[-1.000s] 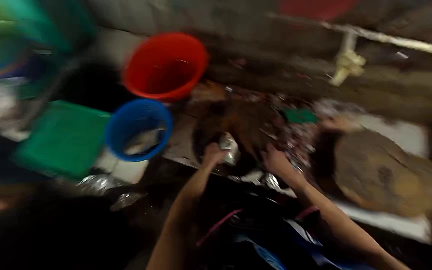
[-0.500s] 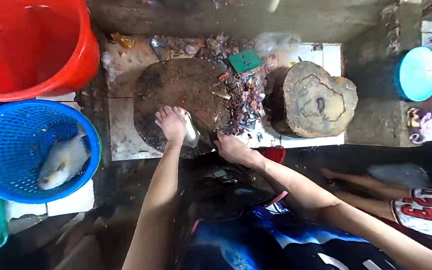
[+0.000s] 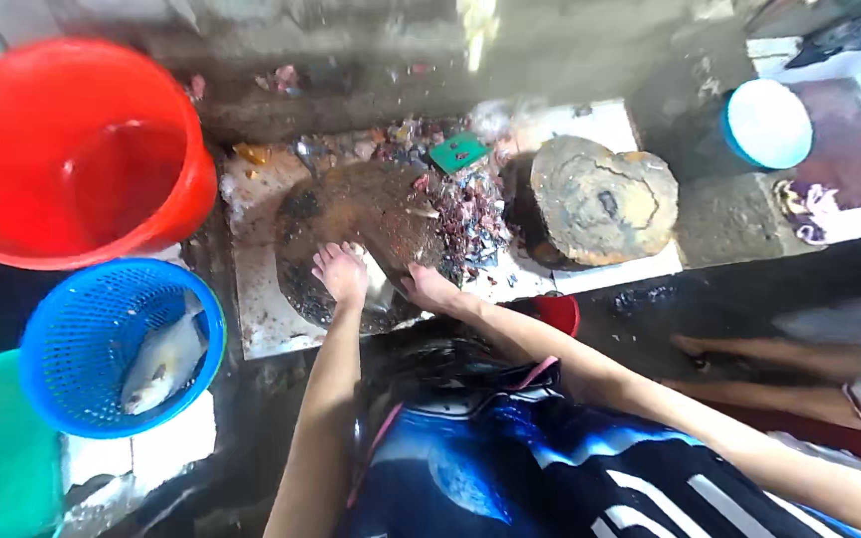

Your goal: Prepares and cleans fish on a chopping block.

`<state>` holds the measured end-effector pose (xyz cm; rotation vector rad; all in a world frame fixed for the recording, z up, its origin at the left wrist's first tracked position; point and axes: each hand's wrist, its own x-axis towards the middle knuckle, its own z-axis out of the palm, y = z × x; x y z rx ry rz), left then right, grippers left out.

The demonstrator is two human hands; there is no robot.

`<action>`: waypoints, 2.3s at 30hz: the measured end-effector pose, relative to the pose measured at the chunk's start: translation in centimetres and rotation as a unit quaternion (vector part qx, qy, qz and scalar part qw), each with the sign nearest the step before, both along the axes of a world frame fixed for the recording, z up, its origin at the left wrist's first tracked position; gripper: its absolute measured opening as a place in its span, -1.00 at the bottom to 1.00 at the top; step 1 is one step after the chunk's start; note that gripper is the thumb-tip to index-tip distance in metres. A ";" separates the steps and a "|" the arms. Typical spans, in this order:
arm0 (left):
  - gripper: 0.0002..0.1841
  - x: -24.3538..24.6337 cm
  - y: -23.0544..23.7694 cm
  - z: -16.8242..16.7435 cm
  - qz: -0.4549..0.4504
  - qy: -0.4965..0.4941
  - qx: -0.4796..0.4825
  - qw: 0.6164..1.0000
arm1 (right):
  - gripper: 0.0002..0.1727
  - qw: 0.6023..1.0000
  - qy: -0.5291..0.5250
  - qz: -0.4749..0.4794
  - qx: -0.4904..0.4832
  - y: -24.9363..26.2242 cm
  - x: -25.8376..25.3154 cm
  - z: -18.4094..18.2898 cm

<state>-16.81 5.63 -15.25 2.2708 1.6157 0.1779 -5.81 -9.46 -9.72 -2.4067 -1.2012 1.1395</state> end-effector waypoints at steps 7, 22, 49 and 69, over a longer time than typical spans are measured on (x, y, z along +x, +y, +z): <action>-0.27 -0.1 0.4 -0.2 -0.058 -0.005 -0.006 0.998 | -0.55 0.971 0.065 0.137 -0.185 -2.7 4.3 7.0; -0.57 -2.6 3.4 3.8 -0.202 -0.259 -0.241 0.913 | -0.64 0.967 0.189 0.169 -0.016 -3.3 7.9 3.8; -0.37 -1.0 3.4 7.9 0.067 -0.096 -0.275 0.954 | -0.47 0.982 -0.081 0.113 -0.125 3.6 2.0 9.1; -0.02 -27.2 6.9 15.7 0.255 -0.250 -0.081 0.930 | -0.36 0.975 -0.119 0.134 -0.129 7.5 -2.5 7.5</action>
